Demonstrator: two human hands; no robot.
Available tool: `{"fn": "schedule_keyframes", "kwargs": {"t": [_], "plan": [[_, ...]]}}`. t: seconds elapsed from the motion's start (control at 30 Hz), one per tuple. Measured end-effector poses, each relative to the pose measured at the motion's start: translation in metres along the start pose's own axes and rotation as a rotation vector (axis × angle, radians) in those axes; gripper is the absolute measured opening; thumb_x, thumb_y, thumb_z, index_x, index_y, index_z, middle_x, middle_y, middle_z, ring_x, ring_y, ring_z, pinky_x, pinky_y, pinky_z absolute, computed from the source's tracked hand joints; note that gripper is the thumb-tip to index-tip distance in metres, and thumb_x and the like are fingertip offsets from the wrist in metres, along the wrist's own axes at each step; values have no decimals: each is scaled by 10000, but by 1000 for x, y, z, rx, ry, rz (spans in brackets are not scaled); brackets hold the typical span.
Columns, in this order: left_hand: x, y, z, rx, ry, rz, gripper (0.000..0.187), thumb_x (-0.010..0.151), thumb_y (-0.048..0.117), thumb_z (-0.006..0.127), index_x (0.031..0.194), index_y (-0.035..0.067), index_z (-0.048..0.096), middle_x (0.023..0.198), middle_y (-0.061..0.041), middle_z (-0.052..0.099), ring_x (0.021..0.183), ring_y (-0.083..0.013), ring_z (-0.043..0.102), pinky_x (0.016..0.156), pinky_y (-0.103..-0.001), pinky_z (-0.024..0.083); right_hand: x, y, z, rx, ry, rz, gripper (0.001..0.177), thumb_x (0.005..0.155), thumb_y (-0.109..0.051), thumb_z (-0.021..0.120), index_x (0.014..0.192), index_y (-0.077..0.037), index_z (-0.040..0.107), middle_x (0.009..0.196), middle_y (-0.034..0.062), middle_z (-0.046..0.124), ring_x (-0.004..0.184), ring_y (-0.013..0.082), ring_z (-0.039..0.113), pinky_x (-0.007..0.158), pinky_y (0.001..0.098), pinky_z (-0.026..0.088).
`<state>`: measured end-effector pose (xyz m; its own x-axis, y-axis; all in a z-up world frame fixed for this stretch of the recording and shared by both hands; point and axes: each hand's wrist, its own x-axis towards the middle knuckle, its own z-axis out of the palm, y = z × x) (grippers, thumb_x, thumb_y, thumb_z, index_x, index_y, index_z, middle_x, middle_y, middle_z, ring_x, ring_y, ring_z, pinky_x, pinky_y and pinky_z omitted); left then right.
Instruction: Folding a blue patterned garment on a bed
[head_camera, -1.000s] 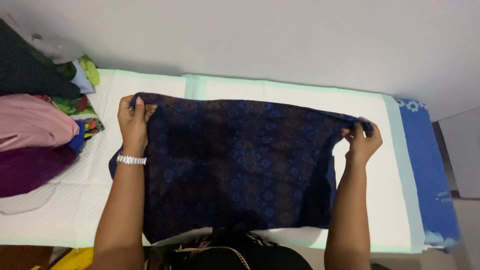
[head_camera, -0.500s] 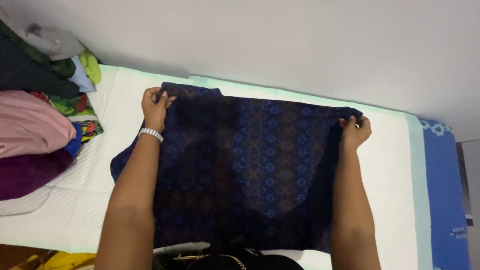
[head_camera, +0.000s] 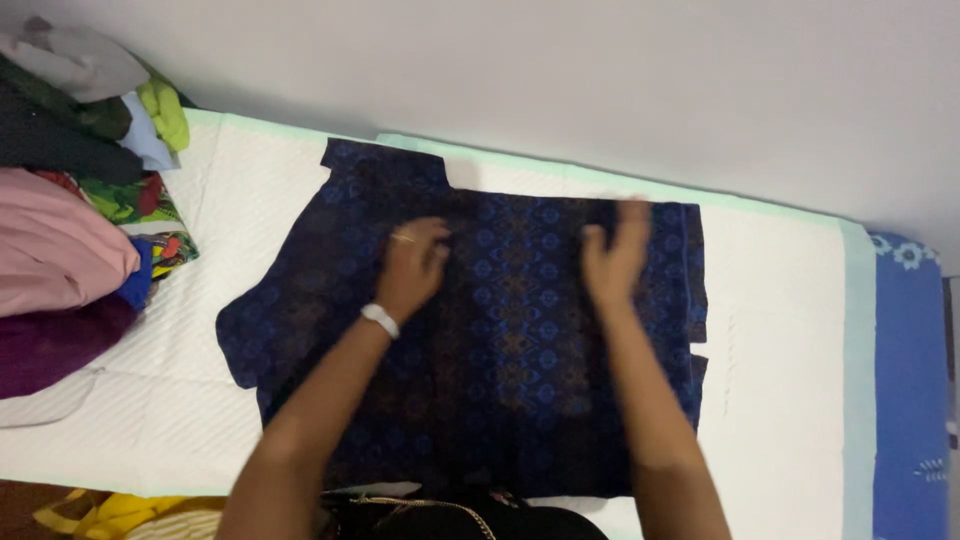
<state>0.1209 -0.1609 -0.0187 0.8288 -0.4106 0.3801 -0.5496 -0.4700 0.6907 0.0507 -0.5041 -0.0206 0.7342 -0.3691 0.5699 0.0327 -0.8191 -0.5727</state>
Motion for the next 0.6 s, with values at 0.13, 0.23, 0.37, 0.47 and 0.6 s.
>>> {"fn": "schedule_keyframes", "kwargs": {"t": [0.13,0.23,0.37,0.47,0.6], "plan": [[-29,34,44,158,-257,45,433,1043,371,551,1405,133,572,1531,-80,521,1470,-297,408,1185,-682,193,-38,-112,21,93,-312,-113,555,970,-198,679,1479,-33,531,1587,266,413,1512,453,290,1198,636,200],[-42,26,50,334,-332,94,557,1013,328,528,1534,149,444,1673,-57,334,1552,-277,259,1202,-696,98,-69,-130,22,22,-567,-68,682,987,-268,631,1605,-142,373,1710,152,236,1567,407,174,1096,807,191],[-49,11,21,465,-336,122,571,1046,441,442,1575,230,399,1700,-17,281,1568,-240,225,1206,-682,67,-86,-85,17,-357,-548,-181,659,995,-445,585,1583,-198,422,1685,102,318,1556,333,258,1141,703,252],[-57,-15,-10,597,-263,44,548,1066,436,423,1576,236,411,1706,-37,284,1576,-255,210,1200,-684,55,-81,-51,-7,-516,-535,-81,670,1000,-493,551,1604,-254,388,1712,42,273,1577,292,218,1141,717,239],[-74,-41,-54,695,-95,-135,566,1066,415,429,1607,258,376,1734,-33,246,1589,-312,186,1162,-755,34,-86,13,-47,-626,-422,99,676,1019,-477,538,1632,-282,329,1735,13,208,1580,298,197,1118,758,265]]}}
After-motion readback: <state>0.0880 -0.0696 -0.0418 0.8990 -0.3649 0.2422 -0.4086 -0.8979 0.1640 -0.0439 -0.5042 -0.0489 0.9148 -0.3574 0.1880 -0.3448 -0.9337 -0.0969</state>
